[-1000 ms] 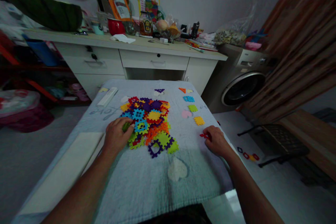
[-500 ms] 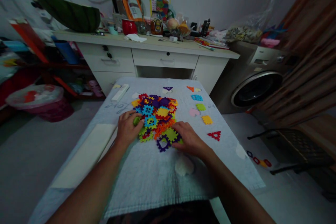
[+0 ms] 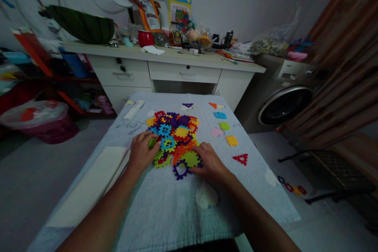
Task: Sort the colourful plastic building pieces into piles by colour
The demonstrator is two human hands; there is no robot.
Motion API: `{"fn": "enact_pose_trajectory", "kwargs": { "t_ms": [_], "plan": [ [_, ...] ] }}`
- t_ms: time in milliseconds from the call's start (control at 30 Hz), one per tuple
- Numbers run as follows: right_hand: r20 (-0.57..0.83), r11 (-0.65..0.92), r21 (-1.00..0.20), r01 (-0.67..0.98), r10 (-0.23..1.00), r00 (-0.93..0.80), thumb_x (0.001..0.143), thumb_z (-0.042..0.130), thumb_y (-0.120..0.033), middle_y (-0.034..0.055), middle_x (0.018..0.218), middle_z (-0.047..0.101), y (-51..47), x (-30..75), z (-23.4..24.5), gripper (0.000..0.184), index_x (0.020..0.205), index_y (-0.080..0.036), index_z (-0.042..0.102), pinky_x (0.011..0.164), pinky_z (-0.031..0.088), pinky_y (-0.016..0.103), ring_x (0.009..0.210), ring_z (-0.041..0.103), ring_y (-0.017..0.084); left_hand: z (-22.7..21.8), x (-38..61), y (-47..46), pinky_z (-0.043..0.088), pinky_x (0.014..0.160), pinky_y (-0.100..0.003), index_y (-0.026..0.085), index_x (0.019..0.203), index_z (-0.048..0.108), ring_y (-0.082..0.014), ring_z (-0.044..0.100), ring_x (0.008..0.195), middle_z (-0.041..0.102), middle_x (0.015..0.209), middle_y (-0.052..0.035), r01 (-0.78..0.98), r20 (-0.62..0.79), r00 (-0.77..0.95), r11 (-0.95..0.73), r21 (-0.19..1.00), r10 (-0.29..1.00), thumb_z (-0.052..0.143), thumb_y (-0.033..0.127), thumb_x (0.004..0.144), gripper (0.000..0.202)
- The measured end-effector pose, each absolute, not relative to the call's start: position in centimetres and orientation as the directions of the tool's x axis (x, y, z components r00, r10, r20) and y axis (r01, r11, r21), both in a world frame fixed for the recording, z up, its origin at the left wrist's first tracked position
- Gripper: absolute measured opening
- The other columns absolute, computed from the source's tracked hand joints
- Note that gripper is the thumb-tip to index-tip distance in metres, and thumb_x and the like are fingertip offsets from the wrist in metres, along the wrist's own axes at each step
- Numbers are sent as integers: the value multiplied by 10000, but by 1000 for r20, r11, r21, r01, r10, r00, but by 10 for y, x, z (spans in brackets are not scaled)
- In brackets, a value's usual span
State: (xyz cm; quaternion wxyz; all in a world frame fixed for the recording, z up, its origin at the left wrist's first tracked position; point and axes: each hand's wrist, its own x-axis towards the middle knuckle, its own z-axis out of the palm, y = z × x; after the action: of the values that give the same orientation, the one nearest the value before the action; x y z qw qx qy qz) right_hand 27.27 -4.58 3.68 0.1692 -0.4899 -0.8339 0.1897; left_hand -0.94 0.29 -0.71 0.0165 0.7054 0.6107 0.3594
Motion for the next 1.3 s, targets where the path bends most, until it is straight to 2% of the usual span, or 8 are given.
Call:
{"fn": "enact_pose_trajectory", "kwargs": {
  "t_ms": [233, 367, 500, 600, 867, 1100, 1200, 1300],
  "plan": [
    [219, 430, -492, 757, 902, -371, 718, 793, -298, 80, 1085, 534, -19, 316, 53, 575, 1228, -213, 540, 883, 448, 368, 1000, 534, 231, -10, -10, 4, 410, 991, -485, 215, 960, 685, -291, 565, 1096, 632, 1143, -95, 848, 484, 4, -259, 462, 875, 511, 432, 848, 300],
    [272, 318, -441, 839, 938, -213, 704, 792, -289, 79, 1031, 558, 26, 360, 52, 557, 1200, -176, 565, 843, 463, 354, 892, 565, 201, -11, -10, 4, 411, 984, -485, 215, 956, 684, -292, 568, 1093, 627, 1154, -96, 847, 477, 8, -259, 464, 879, 506, 441, 852, 306],
    [225, 80, -379, 922, 974, 9, 683, 794, -294, 67, 958, 602, 69, 398, 37, 553, 1184, -161, 603, 816, 468, 330, 856, 588, 193, -15, -12, 6, 411, 986, -473, 219, 971, 681, -284, 570, 1095, 630, 1148, -89, 847, 482, 24, -274, 456, 876, 501, 446, 860, 310],
    [174, -53, -376, 925, 976, 127, 720, 767, -306, 90, 985, 631, 86, 415, 28, 554, 1222, -140, 605, 788, 471, 295, 864, 607, 188, -16, -12, 6, 413, 991, -466, 222, 982, 681, -280, 571, 1096, 629, 1153, -82, 849, 476, 20, -266, 456, 879, 507, 450, 860, 311],
    [41, -187, -429, 884, 973, 226, 750, 707, -222, 127, 1105, 659, 91, 433, 21, 630, 1342, -118, 516, 742, 491, 270, 833, 638, 177, -16, -13, 6, 428, 973, -455, 224, 980, 679, -270, 580, 1074, 631, 1143, -78, 843, 466, 22, -267, 467, 884, 507, 444, 860, 304],
    [210, -52, -472, 880, 963, 170, 767, 644, -191, 130, 1198, 620, 78, 420, 20, 457, 1221, -165, 598, 899, 491, 366, 1016, 624, 223, -12, -11, 5, 399, 1004, -493, 216, 969, 685, -290, 561, 1109, 618, 1155, -97, 849, 485, 12, -265, 457, 874, 498, 458, 861, 325],
    [313, 122, -492, 862, 949, 44, 775, 622, -189, 113, 1176, 629, 65, 391, 26, 388, 1163, -185, 621, 959, 465, 412, 1075, 600, 238, -10, -9, 2, 384, 1031, -487, 226, 990, 676, -284, 538, 1151, 600, 1174, -91, 840, 481, 0, -261, 476, 877, 500, 482, 863, 335],
    [303, 308, -525, 793, 939, -164, 804, 615, -212, 91, 1162, 644, 49, 347, 37, 327, 1131, -199, 626, 950, 465, 392, 1059, 599, 217, -9, -7, 0, 395, 1028, -473, 234, 1030, 662, -273, 530, 1162, 578, 1189, -87, 831, 455, 15, -264, 490, 890, 516, 488, 856, 340]
  ]
}}
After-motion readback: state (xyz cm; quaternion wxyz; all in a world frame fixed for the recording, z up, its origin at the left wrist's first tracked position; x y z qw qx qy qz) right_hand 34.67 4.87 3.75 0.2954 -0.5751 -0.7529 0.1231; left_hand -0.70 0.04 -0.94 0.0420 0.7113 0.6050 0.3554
